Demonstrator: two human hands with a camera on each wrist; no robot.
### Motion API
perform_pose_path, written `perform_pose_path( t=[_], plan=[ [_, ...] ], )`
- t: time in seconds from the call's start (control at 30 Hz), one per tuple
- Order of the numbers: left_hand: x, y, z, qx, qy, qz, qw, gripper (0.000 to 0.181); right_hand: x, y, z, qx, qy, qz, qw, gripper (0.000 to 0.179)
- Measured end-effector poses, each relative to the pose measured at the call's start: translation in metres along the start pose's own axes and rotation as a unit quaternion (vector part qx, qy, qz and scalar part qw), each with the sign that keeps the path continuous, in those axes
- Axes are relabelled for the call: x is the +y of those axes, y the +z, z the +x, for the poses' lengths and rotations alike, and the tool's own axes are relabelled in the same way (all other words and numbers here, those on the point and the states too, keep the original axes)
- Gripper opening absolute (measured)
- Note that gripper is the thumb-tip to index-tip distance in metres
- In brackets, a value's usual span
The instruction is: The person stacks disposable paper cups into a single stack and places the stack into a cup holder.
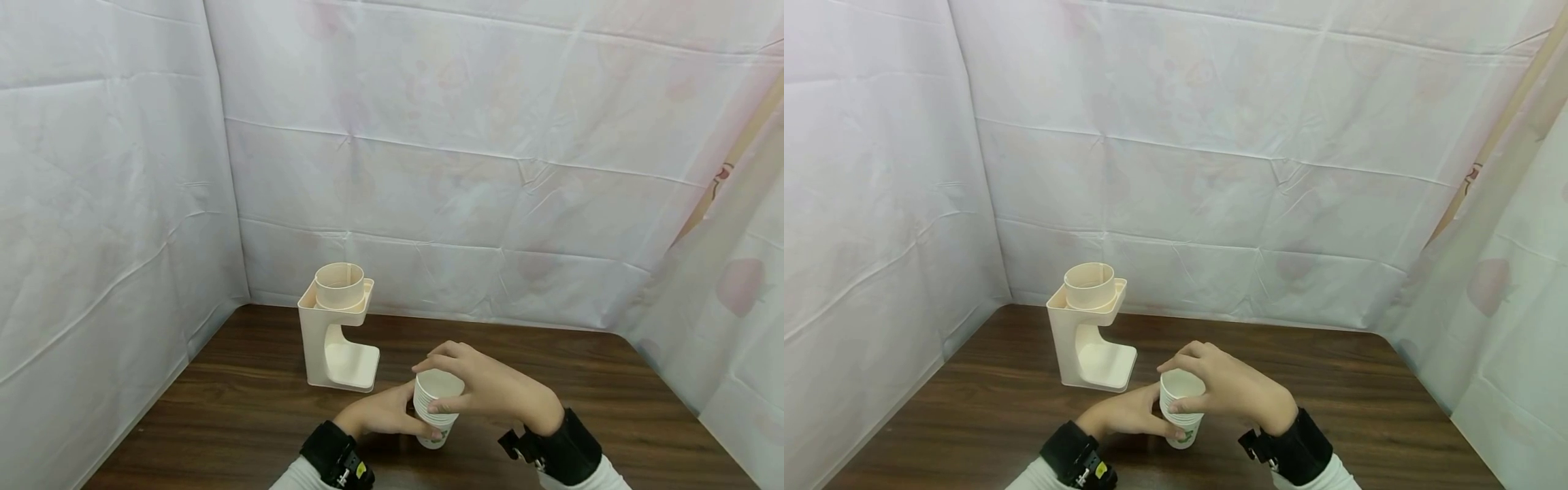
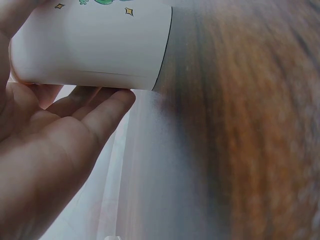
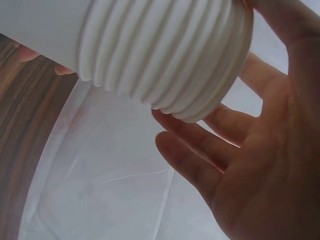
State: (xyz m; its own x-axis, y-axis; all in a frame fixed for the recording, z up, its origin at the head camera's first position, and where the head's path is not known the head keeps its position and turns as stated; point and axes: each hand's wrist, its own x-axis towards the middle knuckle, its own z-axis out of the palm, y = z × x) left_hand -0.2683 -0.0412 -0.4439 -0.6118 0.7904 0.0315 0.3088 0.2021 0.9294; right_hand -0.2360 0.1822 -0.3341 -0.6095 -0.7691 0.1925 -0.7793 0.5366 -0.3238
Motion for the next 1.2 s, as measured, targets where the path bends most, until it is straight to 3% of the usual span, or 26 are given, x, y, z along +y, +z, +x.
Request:
perform_pose_path(
  t=[0.37,0.63,0.9,1.2],
  plan=[
    [0.0,0.0,0.0,0.008,0.004,-0.015,0.9999,0.071,0.013,0.008,-0.009,0.04,0.001,0.003,0.9992,0.066],
    [-0.003,-0.001,0.001,0.011,0.011,-0.013,0.9998,0.073,0.025,0.015,-0.017,0.047,0.041,0.03,0.9976,0.085],
    [0.0,-0.005,-0.003,0.016,0.018,-0.006,0.9997,0.08,0.033,0.023,-0.025,0.023,0.083,0.07,0.9938,0.086],
    [0.003,-0.015,-0.007,-0.004,0.025,-0.027,0.9993,0.079,0.041,0.033,-0.034,-0.018,0.071,0.095,0.9928,0.083]
  ],
)
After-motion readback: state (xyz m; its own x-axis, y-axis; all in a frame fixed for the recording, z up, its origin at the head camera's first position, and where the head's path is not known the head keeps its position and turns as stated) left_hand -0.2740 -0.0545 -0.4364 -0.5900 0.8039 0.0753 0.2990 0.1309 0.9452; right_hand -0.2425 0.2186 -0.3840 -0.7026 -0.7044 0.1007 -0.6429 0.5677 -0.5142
